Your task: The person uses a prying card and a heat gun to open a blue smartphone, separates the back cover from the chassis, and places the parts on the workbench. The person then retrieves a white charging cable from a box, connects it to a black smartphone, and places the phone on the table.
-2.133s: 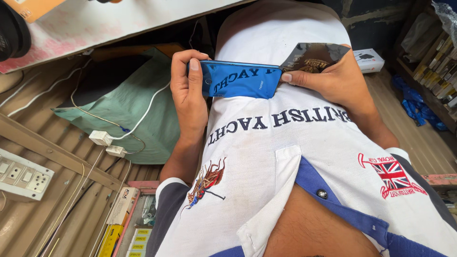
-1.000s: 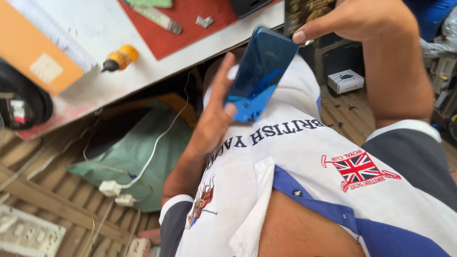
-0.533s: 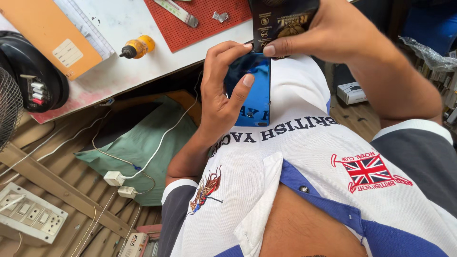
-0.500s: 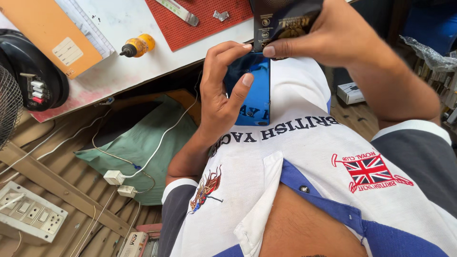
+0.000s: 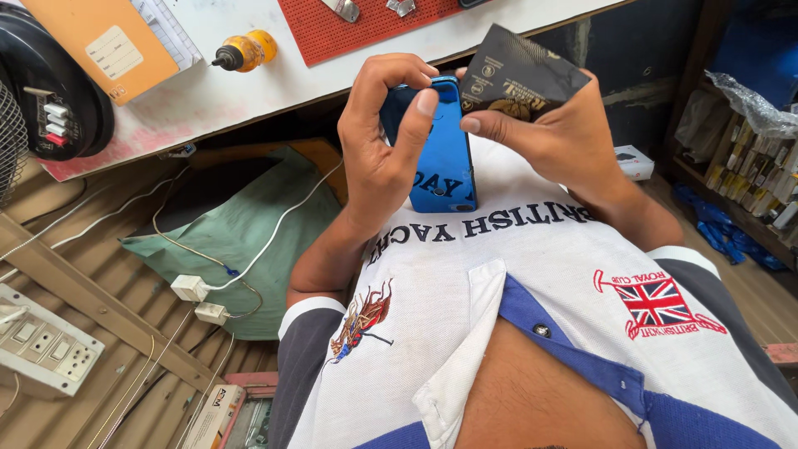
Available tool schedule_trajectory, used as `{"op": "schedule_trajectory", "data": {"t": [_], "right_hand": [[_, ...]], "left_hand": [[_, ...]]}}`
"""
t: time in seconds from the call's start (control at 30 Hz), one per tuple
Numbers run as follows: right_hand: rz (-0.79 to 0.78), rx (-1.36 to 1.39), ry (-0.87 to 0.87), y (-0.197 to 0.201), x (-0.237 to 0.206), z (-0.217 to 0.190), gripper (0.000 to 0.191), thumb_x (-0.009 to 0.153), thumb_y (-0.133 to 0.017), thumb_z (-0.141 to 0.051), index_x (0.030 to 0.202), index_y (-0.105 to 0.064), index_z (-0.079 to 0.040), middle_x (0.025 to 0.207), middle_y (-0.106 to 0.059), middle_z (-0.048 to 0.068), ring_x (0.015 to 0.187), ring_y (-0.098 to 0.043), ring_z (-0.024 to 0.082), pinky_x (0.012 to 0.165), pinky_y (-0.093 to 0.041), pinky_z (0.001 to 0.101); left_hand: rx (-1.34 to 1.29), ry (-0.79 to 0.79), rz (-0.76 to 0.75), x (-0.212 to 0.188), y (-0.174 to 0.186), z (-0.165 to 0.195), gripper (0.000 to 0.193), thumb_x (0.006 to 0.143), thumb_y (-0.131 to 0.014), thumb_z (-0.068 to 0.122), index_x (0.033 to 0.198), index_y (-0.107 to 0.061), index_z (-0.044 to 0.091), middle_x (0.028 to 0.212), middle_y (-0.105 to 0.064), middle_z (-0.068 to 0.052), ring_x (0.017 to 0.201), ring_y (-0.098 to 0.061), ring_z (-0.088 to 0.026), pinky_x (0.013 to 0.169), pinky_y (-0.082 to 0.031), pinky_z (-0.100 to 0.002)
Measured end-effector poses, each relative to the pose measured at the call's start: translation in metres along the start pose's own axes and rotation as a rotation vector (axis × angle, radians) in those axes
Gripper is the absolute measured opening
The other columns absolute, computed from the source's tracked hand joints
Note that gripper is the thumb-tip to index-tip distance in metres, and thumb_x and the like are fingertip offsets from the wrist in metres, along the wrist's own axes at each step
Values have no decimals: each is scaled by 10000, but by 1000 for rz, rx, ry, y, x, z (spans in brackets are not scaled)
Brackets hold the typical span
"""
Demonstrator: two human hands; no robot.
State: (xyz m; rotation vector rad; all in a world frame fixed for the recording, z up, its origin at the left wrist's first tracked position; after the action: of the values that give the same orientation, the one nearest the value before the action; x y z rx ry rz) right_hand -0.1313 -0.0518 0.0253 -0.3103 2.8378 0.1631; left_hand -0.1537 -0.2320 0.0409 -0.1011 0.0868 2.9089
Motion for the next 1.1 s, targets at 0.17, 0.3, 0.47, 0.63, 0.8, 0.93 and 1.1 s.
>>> {"op": "schedule_trajectory", "data": {"t": [0.17, 0.3, 0.47, 0.63, 0.8, 0.93, 1.1], "right_hand": [[-47, 0, -39, -4, -6, 2, 275, 953, -850, -133, 1159, -710, -14, 1013, -754, 31, 887, -683, 65, 760, -548, 222], [-70, 85, -107, -8, -13, 7, 302, 956, -839, -108, 1204, -692, -17, 1068, -753, 37, 948, -686, 74, 814, -559, 230], [-71, 76, -65, -7, -11, 7, 314, 953, -842, -91, 1214, -686, -13, 1082, -749, 39, 953, -690, 79, 819, -567, 232], [-94, 132, -72, -8, -12, 6, 278, 952, -838, -77, 1180, -693, -9, 1072, -749, 39, 942, -679, 77, 817, -559, 232], [-147, 113, -146, -12, -16, 8, 214, 928, -826, -89, 1097, -714, -20, 958, -743, 24, 832, -653, 65, 717, -524, 219], [-150, 98, -104, -14, -18, 4, 202, 922, -826, -104, 1073, -720, -21, 936, -738, 25, 817, -636, 69, 710, -507, 225], [-148, 73, -158, -14, -22, 9, 175, 899, -821, -104, 1037, -743, -31, 888, -752, 25, 753, -650, 71, 651, -499, 227]], "left_hand": [[139, -78, 37, 7, -1, 10, 202, 1014, -769, 49, 1042, -571, 21, 1046, -628, -76, 954, -636, -141, 884, -525, -249], [270, -114, 62, 10, -3, 13, 295, 960, -839, 75, 1013, -553, 29, 929, -568, -55, 823, -572, -138, 760, -495, -251], [319, -97, 68, 12, -7, 11, 285, 964, -818, 68, 995, -539, 22, 885, -524, -50, 769, -516, -137, 714, -465, -256], [302, -51, 57, 12, -10, 4, 251, 945, -777, 50, 972, -530, 14, 854, -513, -50, 744, -508, -132, 702, -463, -250], [278, 1, 42, 12, -7, 0, 218, 954, -753, 33, 970, -537, 7, 824, -532, -38, 730, -512, -108, 698, -473, -233], [228, 7, 32, 14, -5, 0, 200, 951, -727, 19, 966, -527, 6, 820, -546, -36, 727, -516, -96, 687, -460, -226], [212, 9, 19, 14, -8, -3, 183, 941, -714, 23, 964, -534, 8, 823, -560, -37, 731, -530, -91, 688, -466, -217]]}}
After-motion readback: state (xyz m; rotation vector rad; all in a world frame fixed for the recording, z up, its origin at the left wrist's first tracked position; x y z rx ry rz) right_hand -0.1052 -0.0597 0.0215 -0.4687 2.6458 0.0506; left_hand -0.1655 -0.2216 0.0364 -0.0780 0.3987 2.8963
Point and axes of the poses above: each hand's wrist, its own x-axis towards the middle knuckle, its own y-axis out of the back of the hand, z = x × y, the point moved 8 cm from there along x, towards the middle knuckle
